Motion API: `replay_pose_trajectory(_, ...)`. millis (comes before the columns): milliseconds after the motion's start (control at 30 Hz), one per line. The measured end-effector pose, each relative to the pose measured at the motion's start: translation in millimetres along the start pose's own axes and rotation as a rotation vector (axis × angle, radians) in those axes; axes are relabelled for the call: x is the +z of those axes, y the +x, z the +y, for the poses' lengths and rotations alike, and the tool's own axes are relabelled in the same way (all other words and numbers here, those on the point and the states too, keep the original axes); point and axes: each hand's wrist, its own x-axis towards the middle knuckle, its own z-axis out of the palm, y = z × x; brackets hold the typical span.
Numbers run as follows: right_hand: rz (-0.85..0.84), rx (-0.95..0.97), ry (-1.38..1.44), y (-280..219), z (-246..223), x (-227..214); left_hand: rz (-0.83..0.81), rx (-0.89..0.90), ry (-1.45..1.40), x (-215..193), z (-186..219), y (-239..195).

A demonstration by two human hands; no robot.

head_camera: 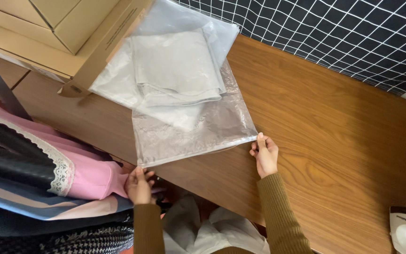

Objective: The person opens a cardboard box and removes a plastic-wrapped shirt. They place the box aside, unwrap the shirt, unfold it on a wooden table, and smooth it out. The person then picks up the shirt, places it on a green hanger, and hangs it on a clothing rack.

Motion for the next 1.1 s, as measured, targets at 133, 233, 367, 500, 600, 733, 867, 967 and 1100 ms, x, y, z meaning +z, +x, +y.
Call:
replay_pose_trajectory(133,0.012,-0.002,-0.007,-4.2,-1.7,1.7,-0.028,-0.027,0.058,-8.5,-7.4,5.8)
replay_pose_trajectory(233,-0.004,0.037,0.037,-15.0,-17.9,9.7,-0.053,-0.047,0.119,-10.4,-6.0,3.0)
replay_pose_trajectory(367,-0.153,0.195,0.066,-39.6,-47.5,31.9,-0.06,0.002,0.236,-13.6,-7.9,6.9)
replay_pose_trajectory(500,-0.258,0.25,-0.048,-42.1,-45.0,35.1,0.137,0.277,0.54,-14.4,-20.0,20.0)
replay_pose_trajectory(600,-0.216,0.241,-0.064,-32.5,-27.8,30.8,0.053,0.57,0.596,21.8,47.9,-24.6)
replay_pose_trajectory(733,-0.187,0.228,-0.065,-32.5,-27.8,37.5,-0.139,0.759,0.725,58.7,68.3,-42.9)
replay_pose_trajectory(867,-0.149,0.21,-0.088,-32.1,-25.9,38.6,-0.485,0.937,1.021,81.1,76.4,-50.4)
replay_pose_trajectory(967,-0.121,0.214,-0.09,-36.2,-34.8,41.9,-0.612,1.064,1.146,88.6,71.5,-38.5)
replay_pose_trajectory(1100,-0.103,0.191,-0.108,-23.6,-32.9,35.0,-0.772,1.164,1.222,96.0,67.7,-22.5)
